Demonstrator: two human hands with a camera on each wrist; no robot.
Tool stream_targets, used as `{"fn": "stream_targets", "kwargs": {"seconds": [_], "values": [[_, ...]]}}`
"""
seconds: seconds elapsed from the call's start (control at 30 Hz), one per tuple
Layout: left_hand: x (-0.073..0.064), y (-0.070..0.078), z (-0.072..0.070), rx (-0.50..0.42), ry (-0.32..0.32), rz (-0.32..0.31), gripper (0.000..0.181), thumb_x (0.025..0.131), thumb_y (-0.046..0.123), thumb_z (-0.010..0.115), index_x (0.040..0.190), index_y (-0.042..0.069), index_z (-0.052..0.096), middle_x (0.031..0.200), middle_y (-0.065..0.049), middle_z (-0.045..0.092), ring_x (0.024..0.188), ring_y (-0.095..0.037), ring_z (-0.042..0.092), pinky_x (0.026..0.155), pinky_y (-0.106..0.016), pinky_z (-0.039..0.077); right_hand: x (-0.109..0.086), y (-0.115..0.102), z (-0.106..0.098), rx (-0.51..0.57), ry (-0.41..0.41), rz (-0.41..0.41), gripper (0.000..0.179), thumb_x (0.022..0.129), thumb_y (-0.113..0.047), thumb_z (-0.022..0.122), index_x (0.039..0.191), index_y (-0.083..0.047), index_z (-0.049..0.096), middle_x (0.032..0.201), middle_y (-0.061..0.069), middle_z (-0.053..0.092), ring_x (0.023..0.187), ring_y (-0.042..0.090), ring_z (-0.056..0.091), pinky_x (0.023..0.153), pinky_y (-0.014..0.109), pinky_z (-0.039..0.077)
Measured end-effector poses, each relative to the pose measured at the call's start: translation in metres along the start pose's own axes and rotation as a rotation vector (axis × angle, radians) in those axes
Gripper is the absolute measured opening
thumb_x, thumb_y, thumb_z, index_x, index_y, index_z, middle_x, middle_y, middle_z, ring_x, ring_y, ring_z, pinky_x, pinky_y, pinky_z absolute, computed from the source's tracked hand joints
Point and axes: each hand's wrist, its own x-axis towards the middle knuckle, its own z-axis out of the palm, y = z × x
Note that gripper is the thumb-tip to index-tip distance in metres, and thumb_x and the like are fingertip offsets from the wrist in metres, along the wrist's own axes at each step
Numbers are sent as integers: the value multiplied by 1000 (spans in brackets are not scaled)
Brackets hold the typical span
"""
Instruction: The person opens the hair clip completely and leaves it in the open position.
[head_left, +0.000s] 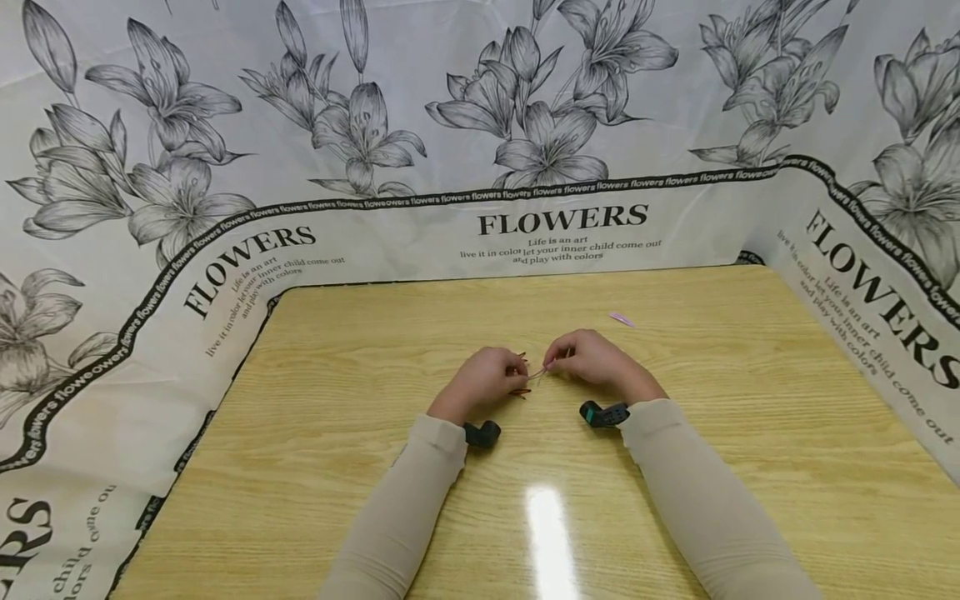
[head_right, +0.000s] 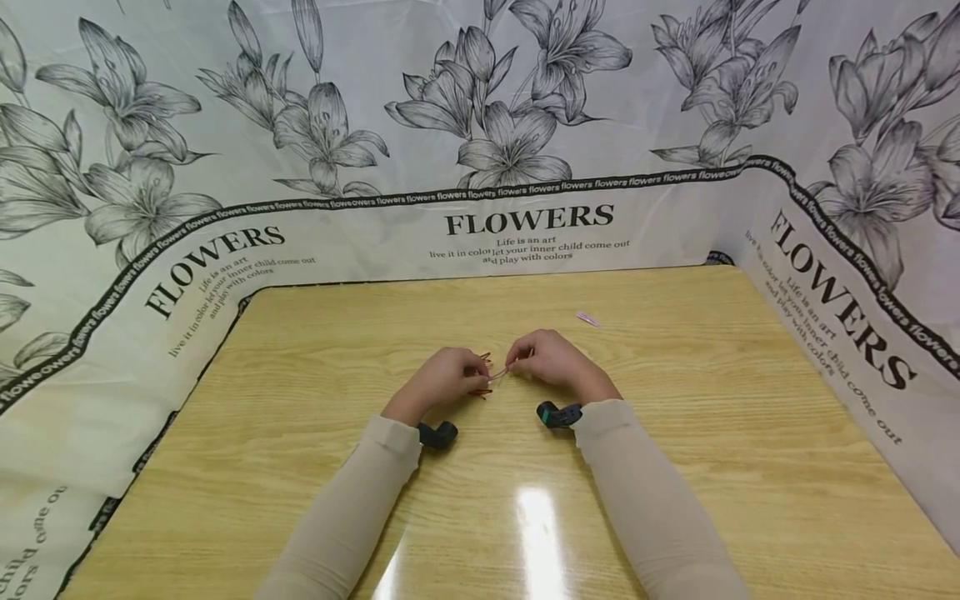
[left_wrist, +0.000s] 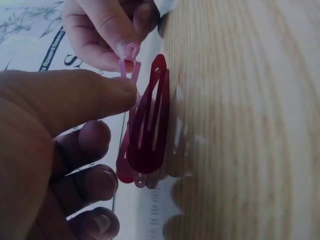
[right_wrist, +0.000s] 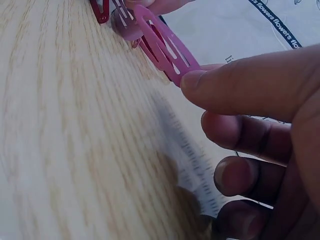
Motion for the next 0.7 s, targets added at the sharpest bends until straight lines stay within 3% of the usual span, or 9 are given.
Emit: {"fn": "stream_targets", "kwargs": {"seconds": [0.23,0.7], "values": [[0,2,0,52,-15,24,14,95,25,62,90,21,74,87,8,69,74,-7,56,73,-23,47,1,1,0,-56,1,-34,12,92,-17,64,92,-22,75,95,-3,71,84,17,57,78,33,45],[0,5,0,94,-23,25,14,94,28,64,94,23,76,93,9,72,83,-6,61,80,-27,50,3,2,1,-90,-3,-35,11,90,-17,66,89,-24,75,94,-4,72,86,15,58,80,33,46]]}}
